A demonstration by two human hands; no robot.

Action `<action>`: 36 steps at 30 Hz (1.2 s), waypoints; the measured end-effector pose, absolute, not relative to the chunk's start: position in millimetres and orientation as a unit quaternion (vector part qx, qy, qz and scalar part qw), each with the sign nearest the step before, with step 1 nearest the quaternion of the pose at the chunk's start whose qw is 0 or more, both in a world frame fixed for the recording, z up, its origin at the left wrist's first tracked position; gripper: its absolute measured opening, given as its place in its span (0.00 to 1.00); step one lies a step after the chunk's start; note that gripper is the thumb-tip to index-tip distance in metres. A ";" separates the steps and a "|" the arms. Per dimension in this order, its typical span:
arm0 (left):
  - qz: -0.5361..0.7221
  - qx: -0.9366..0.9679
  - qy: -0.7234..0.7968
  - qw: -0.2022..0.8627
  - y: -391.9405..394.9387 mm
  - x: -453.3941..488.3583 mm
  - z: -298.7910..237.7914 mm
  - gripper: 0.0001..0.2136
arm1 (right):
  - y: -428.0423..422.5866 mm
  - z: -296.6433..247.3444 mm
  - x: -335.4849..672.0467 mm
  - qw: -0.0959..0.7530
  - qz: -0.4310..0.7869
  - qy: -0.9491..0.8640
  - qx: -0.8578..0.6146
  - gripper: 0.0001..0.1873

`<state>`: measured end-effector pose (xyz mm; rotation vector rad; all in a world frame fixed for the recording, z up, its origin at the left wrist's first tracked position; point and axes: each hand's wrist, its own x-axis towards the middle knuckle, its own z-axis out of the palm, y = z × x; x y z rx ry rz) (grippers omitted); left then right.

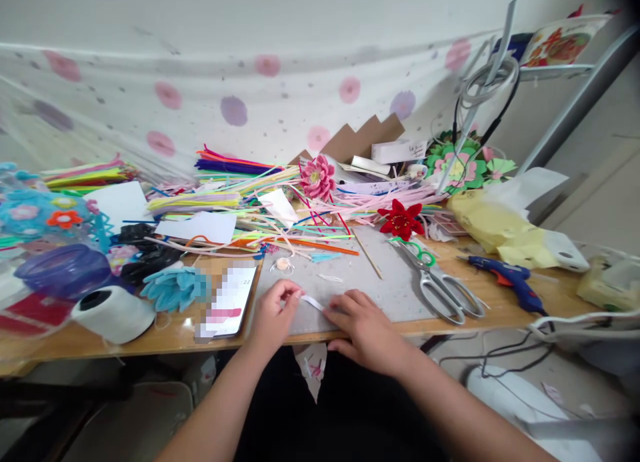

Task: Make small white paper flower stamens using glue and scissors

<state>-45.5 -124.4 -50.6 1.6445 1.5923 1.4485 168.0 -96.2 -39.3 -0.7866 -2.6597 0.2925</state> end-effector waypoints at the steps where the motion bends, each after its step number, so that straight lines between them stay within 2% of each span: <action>1: 0.505 0.619 0.561 0.215 -126.3 -41.2 -48.8 0.04 | -97.0 -39.1 173.5 0.177 0.105 -0.939 -0.277 0.21; 7: 0.348 0.789 0.491 0.125 -129.1 -17.0 -52.1 0.08 | -84.9 -42.4 205.5 0.211 0.069 -0.921 -0.320 0.12; 10: 0.347 0.777 0.517 0.095 -124.9 -13.2 -56.1 0.08 | -71.4 -47.0 230.2 0.237 0.032 -0.902 -0.359 0.13; 13: 0.347 0.767 0.536 0.070 -119.2 -12.0 -54.9 0.07 | -59.7 -51.3 262.5 0.252 -0.028 -0.848 -0.466 0.15; 17: 0.332 0.769 0.543 0.056 -112.6 -9.3 -49.1 0.07 | -50.4 -52.9 303.6 0.220 -0.081 -0.764 -0.601 0.16; 22: 0.278 0.818 0.496 0.085 -111.4 -2.0 -48.0 0.08 | -46.0 -54.1 321.3 0.153 -0.063 -0.746 -0.645 0.19; 25: 0.260 0.822 0.500 0.082 -114.5 1.3 -50.2 0.09 | -43.9 -53.8 321.2 0.144 -0.057 -0.723 -0.673 0.21; 28: 0.249 0.820 0.509 0.079 -117.8 2.5 -52.0 0.09 | -44.0 -53.7 322.9 0.183 -0.028 -0.676 -0.713 0.23; 33: 0.247 0.812 0.521 0.088 -118.0 1.3 -54.7 0.09 | -50.9 -56.6 324.3 0.349 0.068 -0.625 -0.695 0.25; 36: 0.255 0.806 0.524 0.103 -116.2 0.1 -56.9 0.09 | -54.2 -55.9 318.5 0.356 0.043 -0.634 -0.685 0.22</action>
